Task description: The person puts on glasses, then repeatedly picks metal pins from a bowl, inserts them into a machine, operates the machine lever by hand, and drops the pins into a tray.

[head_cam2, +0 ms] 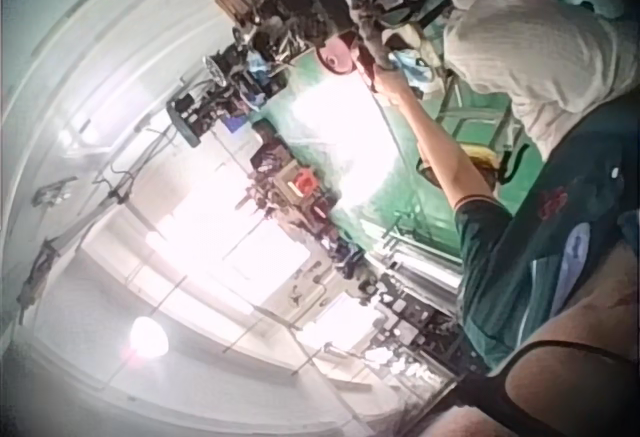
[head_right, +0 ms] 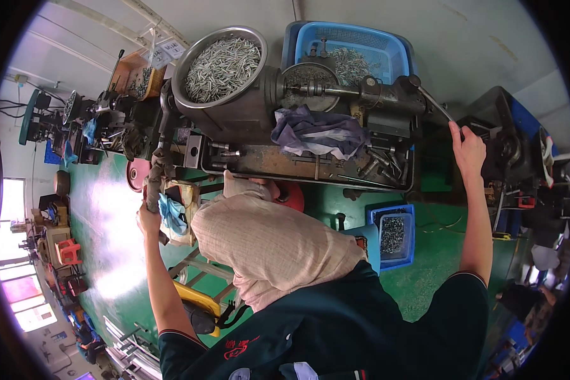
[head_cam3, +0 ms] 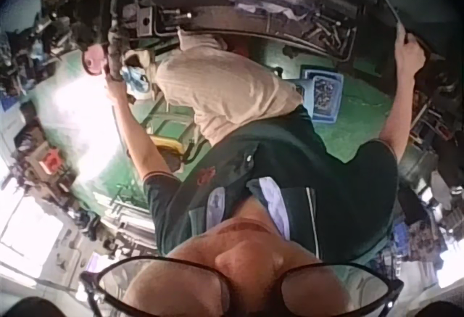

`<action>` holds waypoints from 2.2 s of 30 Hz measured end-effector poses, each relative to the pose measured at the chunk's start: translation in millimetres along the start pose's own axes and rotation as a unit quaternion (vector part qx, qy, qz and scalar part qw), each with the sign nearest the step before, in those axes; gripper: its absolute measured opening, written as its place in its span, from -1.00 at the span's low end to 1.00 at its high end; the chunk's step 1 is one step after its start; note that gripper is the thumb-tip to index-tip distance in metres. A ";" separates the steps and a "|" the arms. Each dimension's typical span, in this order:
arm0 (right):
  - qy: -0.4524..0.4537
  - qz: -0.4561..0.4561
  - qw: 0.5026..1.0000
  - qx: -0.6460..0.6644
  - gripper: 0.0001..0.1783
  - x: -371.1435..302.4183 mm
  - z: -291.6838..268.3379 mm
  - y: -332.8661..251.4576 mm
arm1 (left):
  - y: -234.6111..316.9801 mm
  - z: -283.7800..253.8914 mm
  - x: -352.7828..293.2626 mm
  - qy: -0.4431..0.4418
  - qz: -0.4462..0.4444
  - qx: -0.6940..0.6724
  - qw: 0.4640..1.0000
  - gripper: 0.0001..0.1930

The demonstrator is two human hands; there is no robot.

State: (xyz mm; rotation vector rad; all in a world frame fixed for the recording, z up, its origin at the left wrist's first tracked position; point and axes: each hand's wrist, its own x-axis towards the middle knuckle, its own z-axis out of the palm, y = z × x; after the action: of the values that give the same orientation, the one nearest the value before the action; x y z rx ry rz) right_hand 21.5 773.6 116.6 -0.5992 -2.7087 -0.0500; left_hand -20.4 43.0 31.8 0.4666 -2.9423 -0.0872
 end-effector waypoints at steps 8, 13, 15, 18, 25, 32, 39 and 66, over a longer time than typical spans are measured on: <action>0.021 0.002 1.000 -0.023 -0.41 -3.5 -1.4 -4.5 | 1.3 -0.4 0.4 0.019 0.017 -0.035 0.999 -0.72; 0.027 0.013 0.999 -0.027 -0.41 -6.0 -2.1 -8.8 | -2.9 2.8 0.9 0.028 0.028 -0.047 0.998 -0.75; 0.031 0.014 0.999 -0.028 -0.41 -4.5 -1.2 -9.2 | -4.6 4.0 0.6 0.031 0.034 -0.048 0.998 -0.75; 0.010 0.014 1.000 -0.025 -0.41 -4.1 -2.2 -5.5 | -3.5 2.6 1.6 0.034 0.030 -0.042 0.998 -0.74; 0.150 -0.040 0.985 -0.078 -0.65 28.9 15.8 3.8 | -3.5 0.4 -1.0 0.032 0.043 -0.042 0.998 -0.76; 0.120 -0.095 0.974 0.166 -0.82 83.8 51.8 -139.3 | 9.0 -5.6 -15.8 -0.002 -0.021 -0.027 0.999 -0.74; -0.191 -0.202 0.879 0.388 -0.86 73.2 68.5 -265.3 | 78.3 -22.2 -62.8 -0.047 -0.089 -0.057 0.993 -0.69; 0.158 -0.337 0.871 0.320 -0.94 104.5 -0.9 -312.0 | 106.8 -22.3 -78.6 -0.016 -0.076 -0.086 0.993 -0.79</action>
State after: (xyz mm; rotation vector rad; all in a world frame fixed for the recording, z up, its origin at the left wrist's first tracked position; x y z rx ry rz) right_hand -195.6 531.7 168.5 0.5124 -2.2668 0.5027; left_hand 24.8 168.2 50.8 0.6680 -2.8925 -0.3678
